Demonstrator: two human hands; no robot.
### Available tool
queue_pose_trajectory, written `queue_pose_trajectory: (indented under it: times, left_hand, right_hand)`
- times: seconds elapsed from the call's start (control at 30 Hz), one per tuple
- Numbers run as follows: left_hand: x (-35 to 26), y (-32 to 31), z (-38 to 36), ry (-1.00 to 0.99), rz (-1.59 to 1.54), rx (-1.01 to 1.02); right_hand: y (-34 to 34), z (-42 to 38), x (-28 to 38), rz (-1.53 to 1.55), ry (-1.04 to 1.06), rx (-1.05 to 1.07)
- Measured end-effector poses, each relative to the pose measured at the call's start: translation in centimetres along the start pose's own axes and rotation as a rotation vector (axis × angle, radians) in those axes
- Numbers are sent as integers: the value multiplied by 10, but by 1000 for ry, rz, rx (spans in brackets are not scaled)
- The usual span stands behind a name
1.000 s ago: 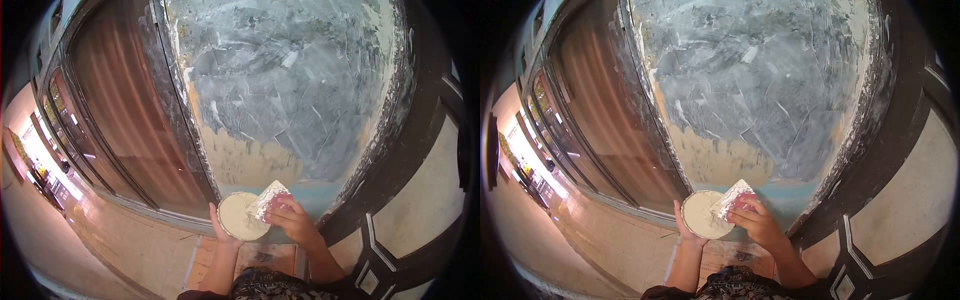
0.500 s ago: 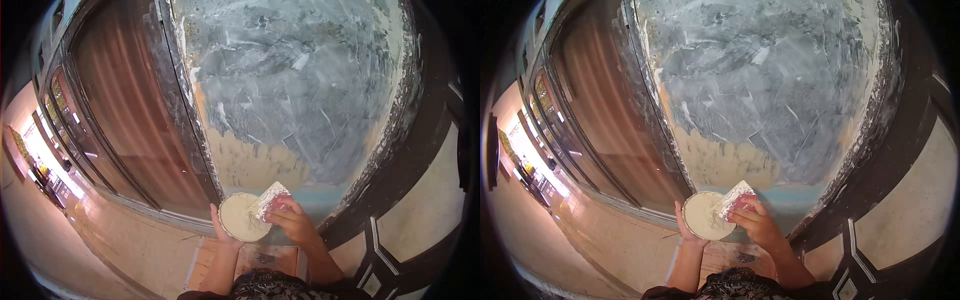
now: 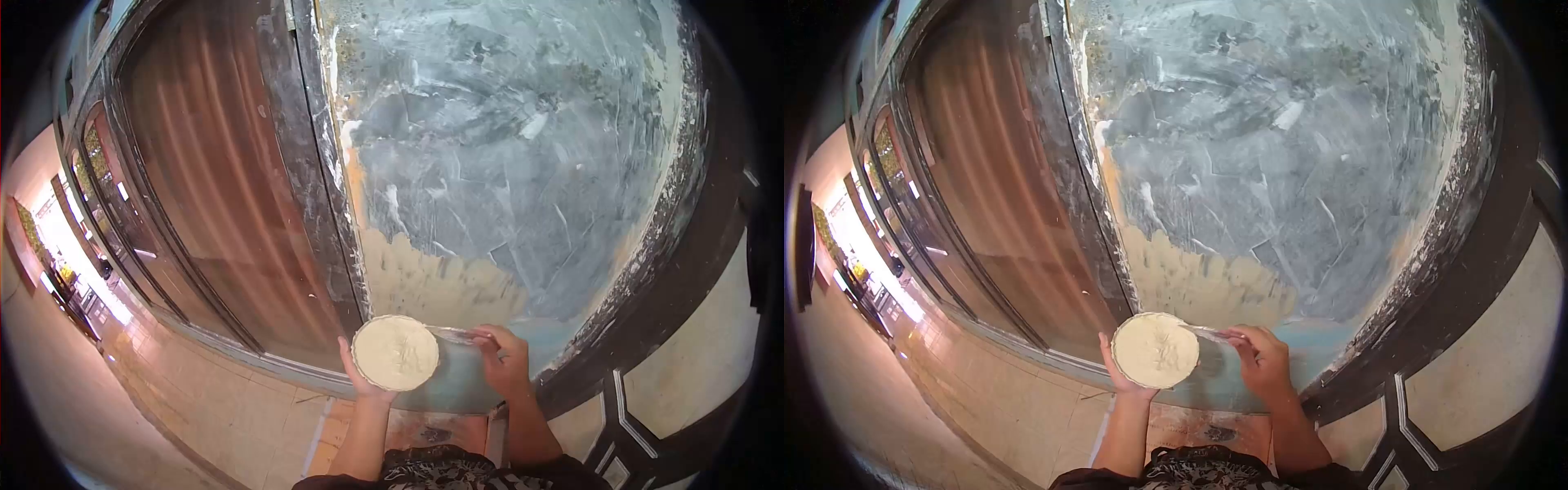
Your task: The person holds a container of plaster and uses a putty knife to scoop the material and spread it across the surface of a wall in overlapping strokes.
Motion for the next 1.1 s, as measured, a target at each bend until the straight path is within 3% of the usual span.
queue_pose_trajectory:
  times: [0.07, 0.2, 0.43, 0.5, 0.7, 1.1]
  left_hand:
    - [-8, 9, 7, -14, -30, -7]
    - [-30, 19, 10, -50, -37, 36]
    - [-59, 32, -1, -53, -79, 107]
    - [-63, 31, -3, -26, -107, 150]
    - [-74, 47, -4, -55, -71, 126]
    - [-91, 51, -1, -103, -75, 83]
  right_hand:
    - [-2, 4, -15, 139, -233, -9]
    - [-14, 18, -33, 216, -277, -123]
    - [-18, 89, -12, -45, -76, -161]
    - [-18, 111, 25, -321, 145, -215]
    - [-37, 148, 53, -569, 409, -272]
    - [-65, 170, 56, -678, 477, -269]
Point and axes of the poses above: each hand's wrist, its own z-axis towards the middle knuckle, its own y-axis out of the back of the hand, x = y × z, the point moved 6 cm from there along z, towards the middle knuckle, and after that the axes turned 8 degrees about -z, right-handed, at the moved point
